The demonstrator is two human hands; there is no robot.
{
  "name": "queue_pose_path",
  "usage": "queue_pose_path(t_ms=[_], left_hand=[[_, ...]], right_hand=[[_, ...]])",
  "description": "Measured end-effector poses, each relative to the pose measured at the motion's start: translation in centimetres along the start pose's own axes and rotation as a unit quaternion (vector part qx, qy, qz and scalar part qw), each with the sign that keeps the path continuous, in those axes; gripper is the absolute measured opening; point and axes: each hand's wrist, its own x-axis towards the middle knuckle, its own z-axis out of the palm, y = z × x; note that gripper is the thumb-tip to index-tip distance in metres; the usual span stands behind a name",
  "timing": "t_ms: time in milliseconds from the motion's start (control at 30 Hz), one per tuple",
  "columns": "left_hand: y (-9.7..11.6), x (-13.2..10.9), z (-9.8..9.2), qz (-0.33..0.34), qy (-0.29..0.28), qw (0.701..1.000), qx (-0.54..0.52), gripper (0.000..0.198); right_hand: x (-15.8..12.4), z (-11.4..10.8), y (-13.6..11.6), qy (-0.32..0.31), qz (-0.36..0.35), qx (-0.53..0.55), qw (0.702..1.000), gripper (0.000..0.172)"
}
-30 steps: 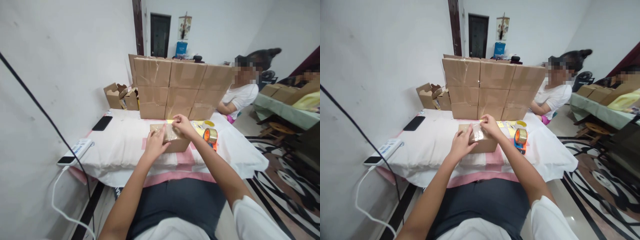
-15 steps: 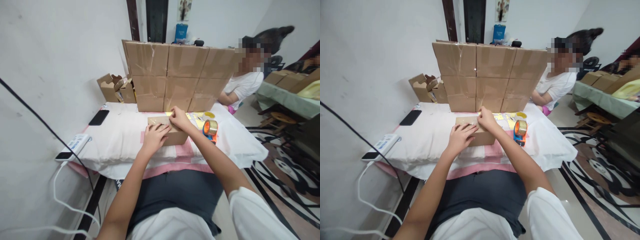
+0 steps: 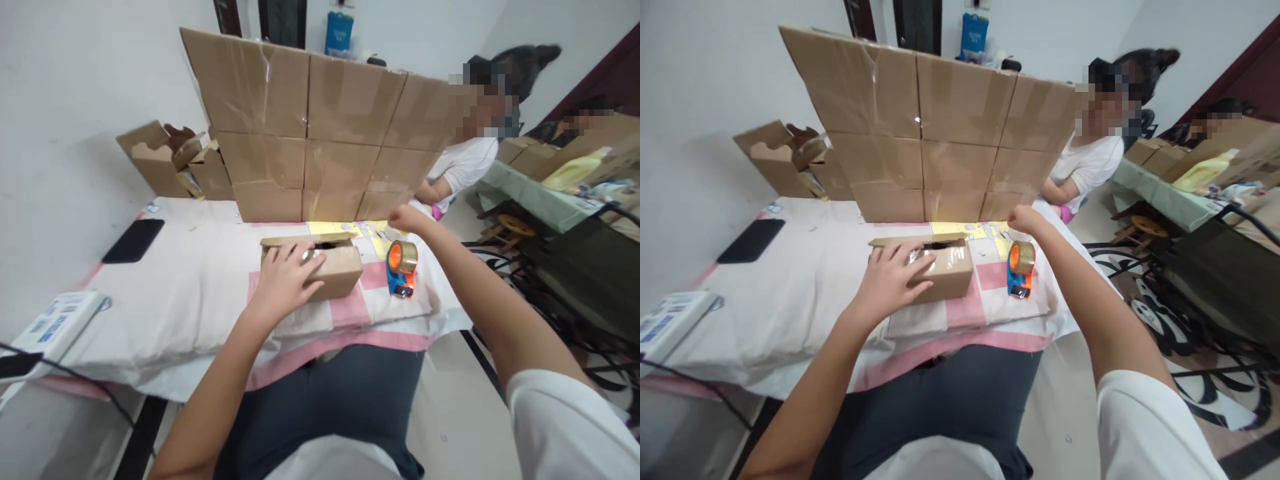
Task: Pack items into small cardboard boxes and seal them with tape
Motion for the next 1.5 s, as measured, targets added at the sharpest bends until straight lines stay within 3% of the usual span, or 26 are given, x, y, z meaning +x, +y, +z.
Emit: queue_pose_path(t_ms=[267, 400, 600, 733, 900, 1167, 1333, 1500], left_hand=[[-0.4, -0.6, 1.5, 0.037, -0.018, 0.999, 0.012, 0.043], [-0.7, -0.6, 2.1, 0.041, -0.019, 0.999, 0.003, 0.042], [-1.0, -1.0, 2.7, 0.048, 0.045, 0.998, -0.008, 0.036], [-0.9, -1.1, 2.6, 0.054, 0.079, 0.995, -0.009, 0.032], [-0.9, -1.2, 2.8, 0.06, 0.092, 0.994, -0.012, 0.029], [-0.9, -1.4, 2.7, 0.053, 0.079, 0.995, -0.029, 0.033], [-0.7, -1.4, 2.4, 0.053, 0.066, 0.996, -0.018, 0.032], [-0.4, -1.4, 2.2, 0.055, 0.062, 0.997, -0.01, 0.033]], right_hand=[[8.6, 3.3, -1.5, -0.071, 0.037, -0.07, 0.994, 0.028], [10.6, 5.0, -1.7, -0.119, 0.021, -0.082, 0.989, 0.023], [12.0, 7.1, -1.5, -0.148, 0.014, -0.091, 0.985, 0.023], [12.1, 7.3, -1.3, -0.146, 0.021, -0.083, 0.986, 0.021], [10.8, 5.9, -1.4, -0.12, 0.005, -0.064, 0.991, 0.014], [7.7, 4.3, -1.2, -0.082, -0.028, -0.043, 0.995, 0.016], [6.6, 4.1, 0.0, -0.059, -0.021, -0.055, 0.997, 0.03], [6.2, 4.2, 1.5, -0.011, -0.011, -0.087, 0.996, 0.027]])
